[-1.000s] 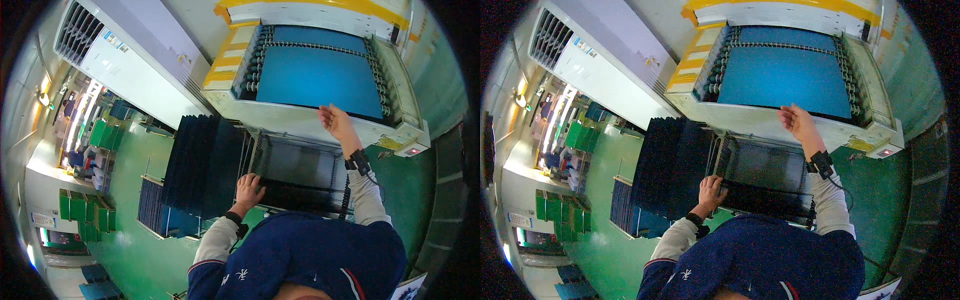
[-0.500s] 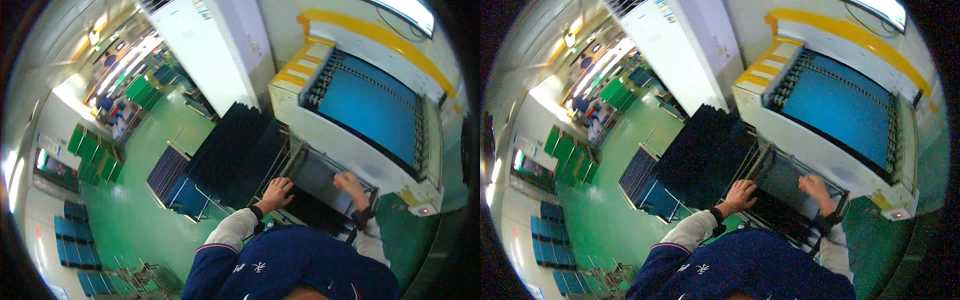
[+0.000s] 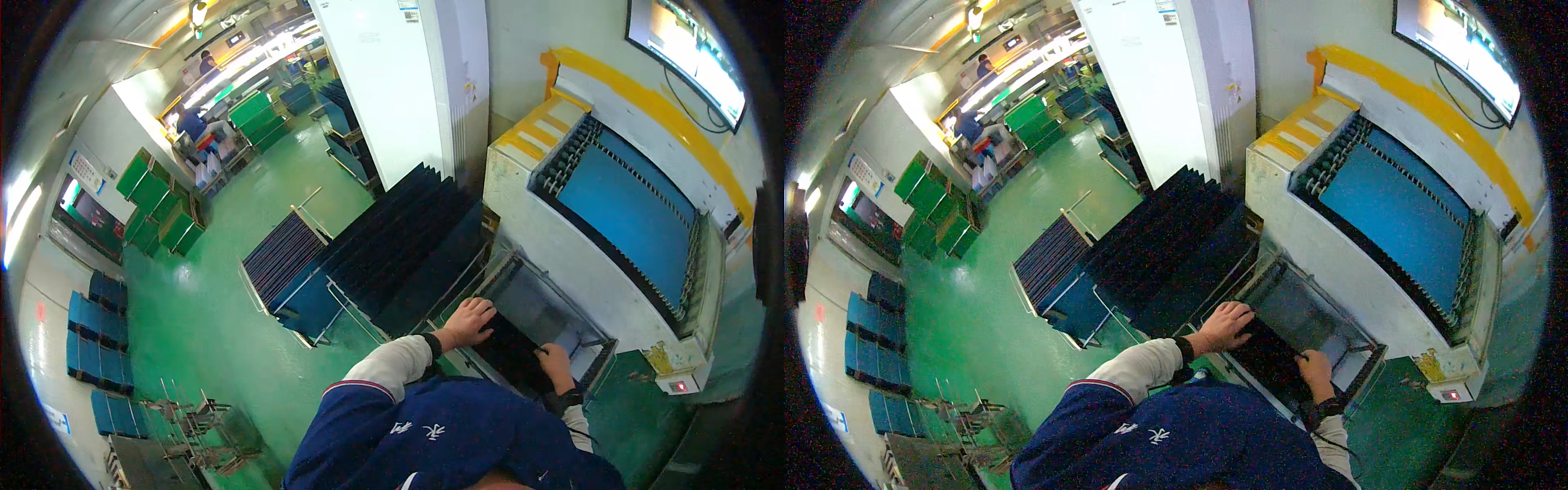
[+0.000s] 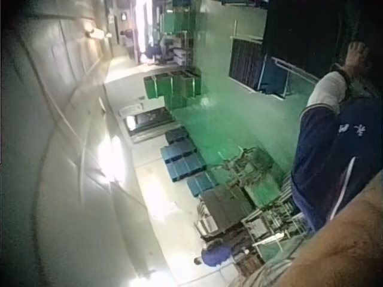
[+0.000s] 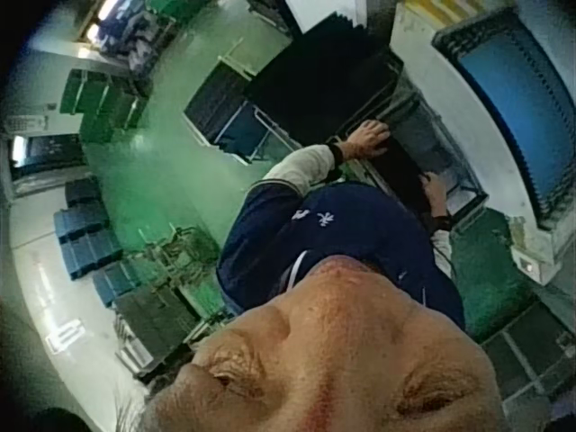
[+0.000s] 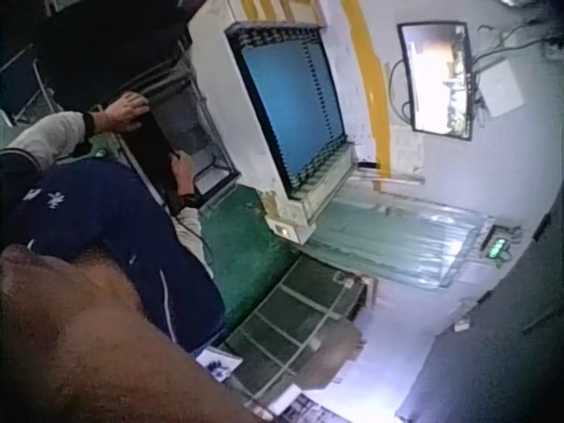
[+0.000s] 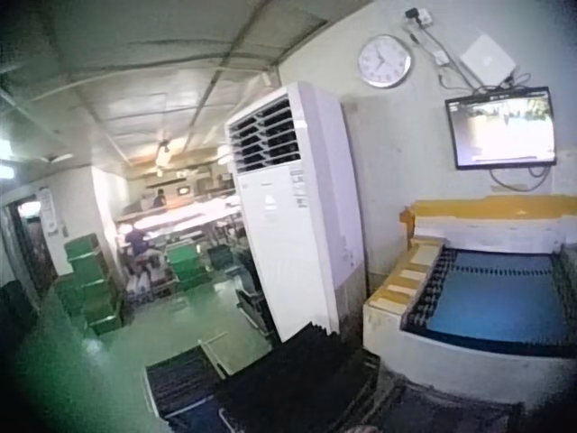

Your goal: Moving blue panels from a sorting rack into a processing machine.

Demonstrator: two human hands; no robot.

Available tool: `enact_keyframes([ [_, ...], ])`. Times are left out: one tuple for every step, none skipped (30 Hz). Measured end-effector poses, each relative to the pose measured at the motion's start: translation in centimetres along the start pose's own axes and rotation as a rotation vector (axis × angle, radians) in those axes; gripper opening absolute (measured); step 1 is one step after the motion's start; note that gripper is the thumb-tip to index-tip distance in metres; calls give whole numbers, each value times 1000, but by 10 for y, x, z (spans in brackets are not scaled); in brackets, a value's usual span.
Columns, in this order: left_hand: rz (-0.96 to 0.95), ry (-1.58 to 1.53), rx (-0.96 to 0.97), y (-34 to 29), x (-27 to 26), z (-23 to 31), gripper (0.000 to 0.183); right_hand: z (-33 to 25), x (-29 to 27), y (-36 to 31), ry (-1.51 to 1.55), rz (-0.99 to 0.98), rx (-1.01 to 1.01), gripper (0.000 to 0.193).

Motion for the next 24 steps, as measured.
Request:
enact_keyframes([
  [7, -2, 11, -1, 2, 0, 53, 0, 1, -1, -51, 30, -2, 33],
  [13, -5, 23, -1, 4, -1, 53, -1, 2, -3, -102, 60, -4, 32],
  [15, -14, 19, -3, 3, -1, 51, -5, 3, -4, -152, 83, -8, 31],
  [16, -24, 17, -5, 2, -1, 50, -7, 2, -4, -147, 79, 7, 31],
  [18, -33, 15, -7, 2, -2, 49, -9, 0, -4, -142, 76, 23, 30],
  [29, -42, 20, -8, 1, -2, 48, -12, -1, -5, -136, 74, 38, 30],
  [41, -52, 25, -9, 0, -2, 47, -12, -1, -4, -128, 77, 28, 30],
  [52, -61, 30, -9, -1, -2, 46, -10, -2, -2, -120, 79, 17, 30],
  [61, -63, 29, -9, -2, -2, 44, -10, -3, -2, -114, 84, 9, 30],
  [70, -65, 27, -9, -3, -1, 43, -9, -3, -2, -123, 99, 25, 31],
  [80, -66, 26, -9, -5, -1, 41, -9, -3, -1, -132, 115, 40, 31],
  [67, -62, 26, -8, -5, -1, 40, -7, -3, -1, -141, 129, 56, 32],
  [54, -58, 27, -8, -6, -1, 38, -6, -2, 0, -158, 158, 52, 32],
  [42, -55, 28, -7, -6, -1, 36, -4, -2, 0, -174, 187, 49, 32],
  [56, -55, 24, -6, -7, -1, 34, -4, -2, -1, -190, 214, 44, 32],
  [71, -55, 20, -5, -8, -2, 33, -5, -2, -3, -204, 230, 28, 30],
  [86, -55, 17, -4, -9, -2, 31, -5, -1, -5, -219, 246, 13, 29],
  [94, -45, 13, -4, -7, -2, 30, -12, -1, -7, -234, 260, -6, 28],
  [102, -36, 9, -5, -4, -3, 30, -17, -1, -8, -238, 255, 13, 27],
  [110, -27, 6, -6, -2, -4, 30, -22, -2, -10, -241, 251, 32, 27],
  [76, -30, 12, -5, 1, -5, 30, -25, -3, -12, -243, 248, 55, 27],
  [42, -33, 18, -6, 4, -5, 31, -26, -4, -14, -237, 260, 57, 28],
  [8, -36, 24, -6, 7, -5, 32, -26, -4, -15, -232, 272, 59, 28],
  [23, -33, 25, -6, 6, -5, 31, -26, -4, -17, -226, 283, 60, 28],
])
Point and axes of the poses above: each hand's wrist, its own y-axis towards the middle knuckle, its own x-axis out of the palm, z = x × y, the point moved 6 cm from there along y, towards the middle knuckle, and after that the axes turned 14 degrees about y, right-handed, at the moved point
